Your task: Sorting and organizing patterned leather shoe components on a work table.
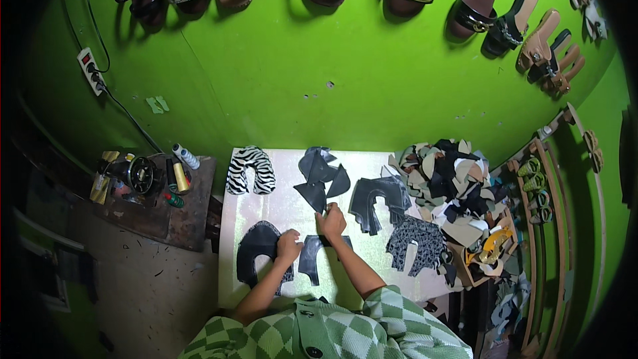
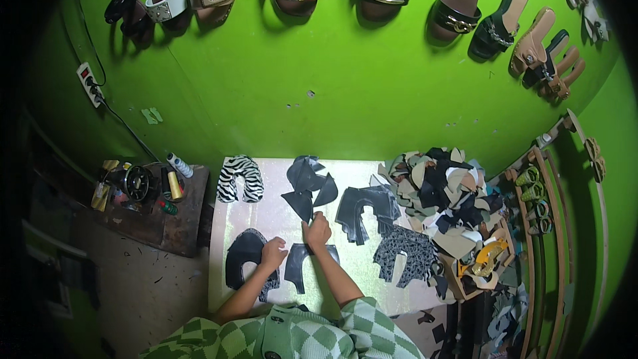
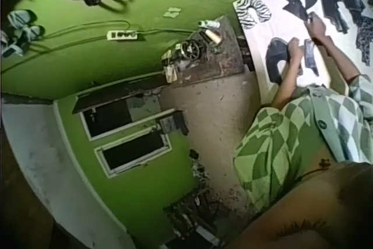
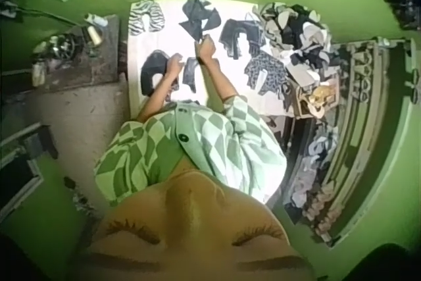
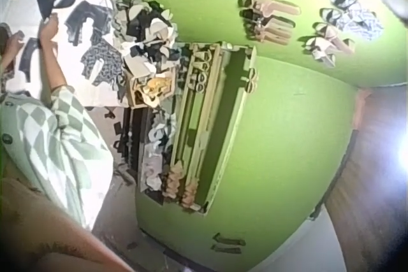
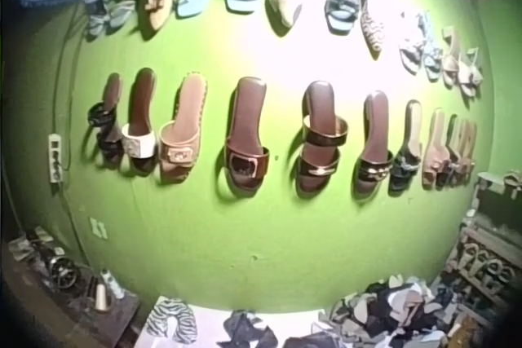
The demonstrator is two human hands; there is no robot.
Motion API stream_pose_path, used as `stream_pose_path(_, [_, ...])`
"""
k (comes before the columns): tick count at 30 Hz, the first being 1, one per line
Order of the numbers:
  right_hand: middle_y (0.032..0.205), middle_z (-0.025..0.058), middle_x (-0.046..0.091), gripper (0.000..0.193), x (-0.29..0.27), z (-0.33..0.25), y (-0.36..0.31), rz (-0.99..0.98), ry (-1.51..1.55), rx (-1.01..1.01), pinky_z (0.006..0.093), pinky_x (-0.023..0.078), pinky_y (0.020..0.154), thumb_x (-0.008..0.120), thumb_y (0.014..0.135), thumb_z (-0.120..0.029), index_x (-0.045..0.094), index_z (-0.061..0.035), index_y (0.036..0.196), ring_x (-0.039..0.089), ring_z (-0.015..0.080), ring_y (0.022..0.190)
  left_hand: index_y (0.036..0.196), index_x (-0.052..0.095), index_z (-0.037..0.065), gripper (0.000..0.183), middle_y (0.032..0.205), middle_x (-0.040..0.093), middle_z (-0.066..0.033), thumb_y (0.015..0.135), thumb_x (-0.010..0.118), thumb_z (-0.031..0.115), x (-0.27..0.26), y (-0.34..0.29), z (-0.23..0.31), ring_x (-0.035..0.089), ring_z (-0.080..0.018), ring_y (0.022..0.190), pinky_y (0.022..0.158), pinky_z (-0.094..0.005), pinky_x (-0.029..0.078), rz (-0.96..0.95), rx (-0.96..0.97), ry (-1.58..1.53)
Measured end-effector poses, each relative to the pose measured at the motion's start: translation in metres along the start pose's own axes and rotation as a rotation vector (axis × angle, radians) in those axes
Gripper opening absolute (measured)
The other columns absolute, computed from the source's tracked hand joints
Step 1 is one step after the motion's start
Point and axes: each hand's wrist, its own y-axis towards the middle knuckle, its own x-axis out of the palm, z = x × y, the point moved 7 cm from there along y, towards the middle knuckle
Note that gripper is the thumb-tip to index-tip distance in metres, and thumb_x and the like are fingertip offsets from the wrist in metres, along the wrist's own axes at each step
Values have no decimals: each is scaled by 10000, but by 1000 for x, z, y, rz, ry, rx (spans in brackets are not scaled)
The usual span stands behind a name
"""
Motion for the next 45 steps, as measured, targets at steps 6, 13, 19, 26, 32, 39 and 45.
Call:
stream_pose_path(6, [714, 95, 634, 215, 14, 9, 7, -42, -94, 180, 388, 470, 652, 712, 652, -231, 621, -68, 759, 622, 275, 694, 776, 601, 34, 145, 656, 612, -109, 659, 687, 37, -11, -1, 1, 620, -256, 648, 607, -340, 484, 101, 4, -45])
stream_pose_path(13, [731, 154, 631, 169, -2, 36, 9, 42, 240, 76, 374, 482, 646, 636, 722, -150, 651, -43, 852, 624, 293, 697, 794, 583, 27, 161, 685, 599, -114, 675, 691, 35, -27, 17, 17, 602, -251, 654, 612, -330, 479, 153, 115, -82])
stream_pose_path(19, [727, 56, 622, 205, -31, 64, 3, -169, 501, -125, 231, 475, 629, 600, 835, -147, 603, 43, 913, 602, 109, 669, 1082, 476, 25, 427, 981, 558, -155, 717, 694, 61, -21, 32, 25, 593, -236, 772, 662, -317, 482, 116, 148, -279])
stream_pose_path(26, [745, 30, 616, 143, -34, 92, -23, -561, 817, 155, 196, 467, 606, 624, 816, -51, 595, 40, 923, 582, 69, 656, 1036, 539, -1, 334, 824, 631, -111, 750, 689, 88, 26, 35, 19, 619, -149, 659, 571, -265, 480, -240, 51, -430])
stream_pose_path(32, [669, 25, 621, 167, -38, 100, -26, -368, 584, 170, 212, 455, 549, 712, 726, -105, 644, 15, 820, 558, 74, 576, 854, 622, 8, 138, 687, 637, -64, 764, 666, 104, 44, 42, -6, 591, -109, 554, 523, -230, 466, -134, 47, -185])
stream_pose_path(39, [629, 50, 642, 166, -41, 105, -32, -232, 341, 166, 236, 453, 542, 756, 664, -157, 673, -15, 689, 566, 83, 546, 786, 648, 43, 190, 676, 651, -76, 682, 725, 182, 38, 37, -9, 624, -178, 595, 571, -290, 482, 36, 56, -21])
stream_pose_path(45, [621, 48, 635, 185, -37, 110, -35, -198, 307, 189, 241, 447, 539, 762, 660, -171, 671, -12, 685, 559, 87, 546, 747, 641, 49, 198, 682, 647, -85, 658, 743, 194, 41, 36, -18, 626, -201, 626, 597, -307, 484, 42, -11, -12])
